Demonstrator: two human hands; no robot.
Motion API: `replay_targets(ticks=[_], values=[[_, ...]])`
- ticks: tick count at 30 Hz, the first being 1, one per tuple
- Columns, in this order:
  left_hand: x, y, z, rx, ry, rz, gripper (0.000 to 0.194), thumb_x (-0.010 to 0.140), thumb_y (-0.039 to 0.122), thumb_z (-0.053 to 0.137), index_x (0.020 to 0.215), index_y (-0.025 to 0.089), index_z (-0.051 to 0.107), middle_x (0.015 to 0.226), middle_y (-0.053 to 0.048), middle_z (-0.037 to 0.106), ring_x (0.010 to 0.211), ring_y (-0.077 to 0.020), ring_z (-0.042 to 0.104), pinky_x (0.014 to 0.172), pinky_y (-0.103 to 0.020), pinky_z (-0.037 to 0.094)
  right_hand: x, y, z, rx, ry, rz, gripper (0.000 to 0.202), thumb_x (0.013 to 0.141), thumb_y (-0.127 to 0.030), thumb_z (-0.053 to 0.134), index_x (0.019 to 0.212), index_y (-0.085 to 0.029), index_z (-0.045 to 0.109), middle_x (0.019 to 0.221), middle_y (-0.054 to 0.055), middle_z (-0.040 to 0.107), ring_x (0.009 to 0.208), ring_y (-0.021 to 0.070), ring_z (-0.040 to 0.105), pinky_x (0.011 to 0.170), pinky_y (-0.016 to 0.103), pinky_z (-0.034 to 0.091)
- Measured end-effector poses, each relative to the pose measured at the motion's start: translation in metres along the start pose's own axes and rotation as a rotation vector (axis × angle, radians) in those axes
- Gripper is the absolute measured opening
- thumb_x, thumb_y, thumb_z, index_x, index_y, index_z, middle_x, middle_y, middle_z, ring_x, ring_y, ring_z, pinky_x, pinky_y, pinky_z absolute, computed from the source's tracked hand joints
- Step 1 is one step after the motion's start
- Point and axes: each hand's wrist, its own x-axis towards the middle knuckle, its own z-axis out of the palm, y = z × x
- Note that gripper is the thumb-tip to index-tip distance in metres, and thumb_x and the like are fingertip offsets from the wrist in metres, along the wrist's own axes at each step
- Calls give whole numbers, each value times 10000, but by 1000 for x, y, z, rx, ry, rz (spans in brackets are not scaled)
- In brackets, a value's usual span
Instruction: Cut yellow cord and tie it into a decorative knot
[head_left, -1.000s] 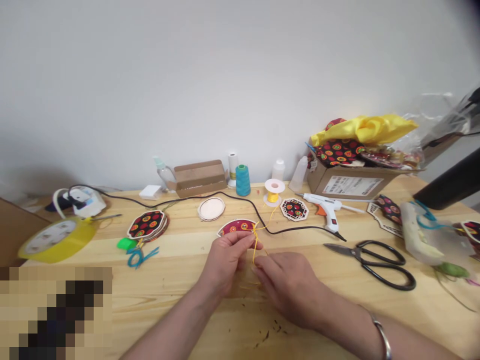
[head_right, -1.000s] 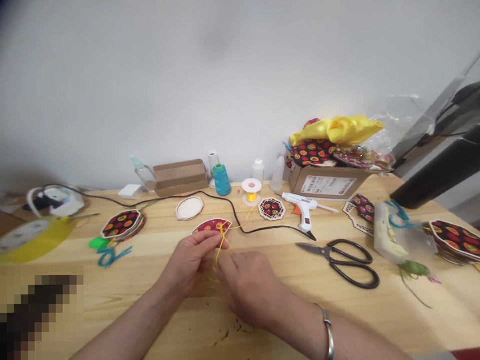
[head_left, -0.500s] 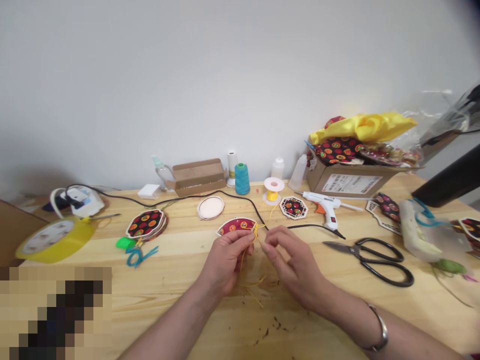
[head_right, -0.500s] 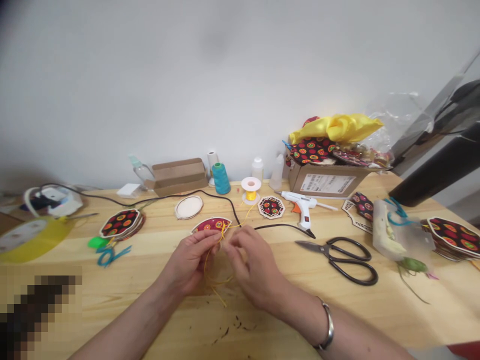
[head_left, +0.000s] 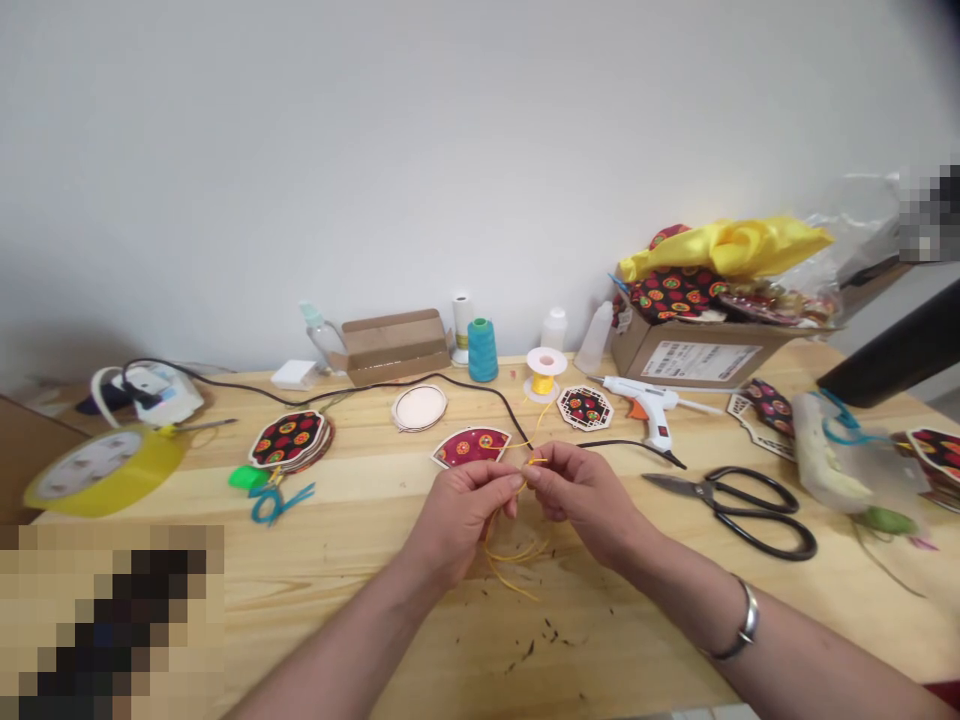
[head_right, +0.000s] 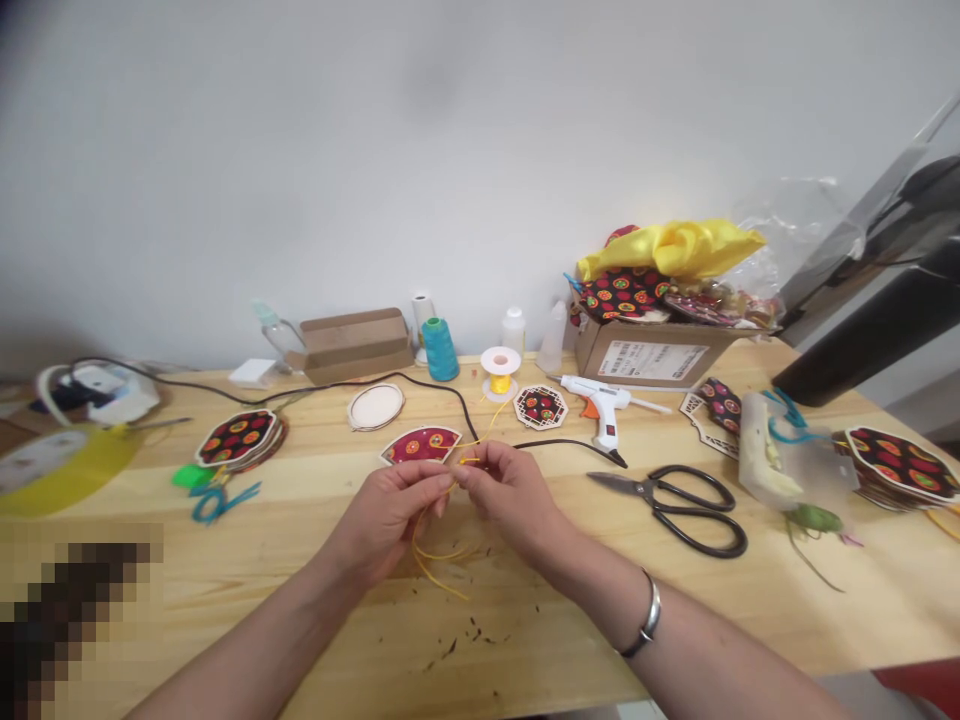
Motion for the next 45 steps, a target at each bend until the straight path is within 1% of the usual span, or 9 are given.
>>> replay_targets(ticks=[6,13,23,28,35,38,40,43,45], values=[[1,-2,-4,66,-38,28,241,697,373,660,736,136,681,510,40,516,381,-28,294,400,-197,160,1,-4,-2,-58,22,-17,271,666,-387,663,673,-153,526,518,-56,443,454,54,325,436,202,254],[0,-3,-4,157,-27,107,161,687,306,671,658,148,675,549,20,554,508,-70,414,496,-201,278,1,-5,-2,-104,31,-32,219,673,-347,639,655,-159,528,517,-59,438,463,60,328,443,207,248],[1,-4,-5,117,-15,89,209,701,352,652,678,145,672,524,29,512,439,-53,334,435,-209,192,3,-7,-8,-102,-66,7,261,708,-391,632,717,-134,585,583,-31,487,486,57,343,466,209,271],[0,-2,-4,128,-9,76,228,693,361,650,634,141,649,515,34,509,402,-41,306,412,-207,160,4,-6,-8,-74,-25,-6,235,609,-336,703,652,-145,573,575,-38,509,485,58,360,476,215,280],[-2,0,-4,201,-22,102,205,715,340,631,639,152,663,519,29,519,412,-41,287,416,-206,170,4,-6,-8,-197,-18,-31,189,672,-307,627,609,-153,536,523,-51,450,481,65,338,475,216,267],[-4,5,-2,261,11,116,186,717,331,624,770,168,695,618,6,594,414,-44,306,415,-207,209,4,-7,-9,-284,-17,-68,173,709,-303,592,633,-159,534,552,-44,462,502,76,354,487,220,287],[-4,8,-1,291,62,148,172,697,301,640,797,172,694,797,-28,640,455,-53,388,441,-209,286,5,-8,-11,-341,5,-103,166,728,-292,570,634,-164,523,560,-43,460,510,82,363,500,225,299],[-2,9,-2,328,138,254,105,673,263,657,667,159,671,1014,-71,597,660,-119,544,572,-238,412,7,-8,-14,-473,77,-185,148,754,-248,536,628,-170,523,561,-37,475,529,96,393,530,234,315],[0,8,-3,353,148,326,119,690,254,643,619,160,652,1060,-85,568,850,-178,567,695,-270,441,8,-8,-16,-570,124,-250,142,772,-226,516,642,-171,537,587,-24,516,561,107,432,558,239,329]])
